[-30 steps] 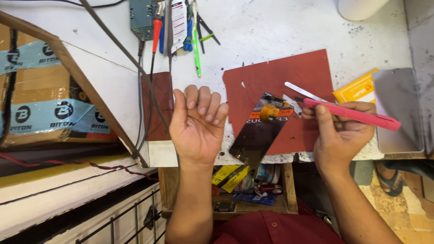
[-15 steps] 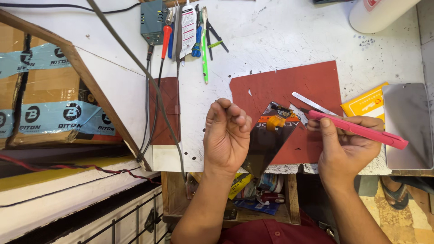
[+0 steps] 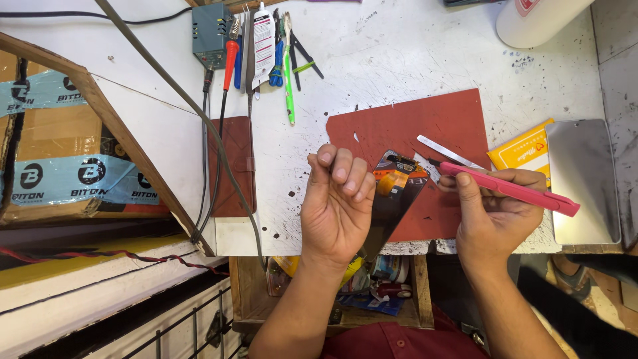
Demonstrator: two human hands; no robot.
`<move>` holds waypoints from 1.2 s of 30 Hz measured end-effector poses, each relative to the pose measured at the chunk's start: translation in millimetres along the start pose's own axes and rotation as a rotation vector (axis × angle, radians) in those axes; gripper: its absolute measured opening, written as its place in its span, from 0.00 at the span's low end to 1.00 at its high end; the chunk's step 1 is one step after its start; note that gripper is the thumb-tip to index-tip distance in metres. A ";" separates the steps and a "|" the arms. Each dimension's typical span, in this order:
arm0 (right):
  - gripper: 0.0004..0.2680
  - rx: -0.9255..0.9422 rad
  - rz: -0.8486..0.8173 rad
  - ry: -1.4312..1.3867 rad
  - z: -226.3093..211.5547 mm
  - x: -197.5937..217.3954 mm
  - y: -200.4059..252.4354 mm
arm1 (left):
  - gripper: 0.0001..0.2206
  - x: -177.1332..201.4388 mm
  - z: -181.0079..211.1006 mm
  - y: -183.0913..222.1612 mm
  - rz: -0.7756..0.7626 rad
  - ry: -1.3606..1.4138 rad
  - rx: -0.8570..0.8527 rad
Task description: The person uses tweezers and a blade to peel away the internal components and adhesive from a mobile phone screen assembly.
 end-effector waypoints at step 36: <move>0.11 0.012 -0.015 0.002 -0.3 -1.7 -0.4 | 0.13 -18.9 1.2 -0.7 -0.071 -0.138 -0.004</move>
Point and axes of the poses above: each hand's wrist, its own y-axis away from the middle knuckle, its own x-axis out of the back of the hand, z = x × y, the point moved 7 cm from there along -y, towards the middle knuckle, and after that the axes turned 10 degrees about -z, right-handed, at the moved point
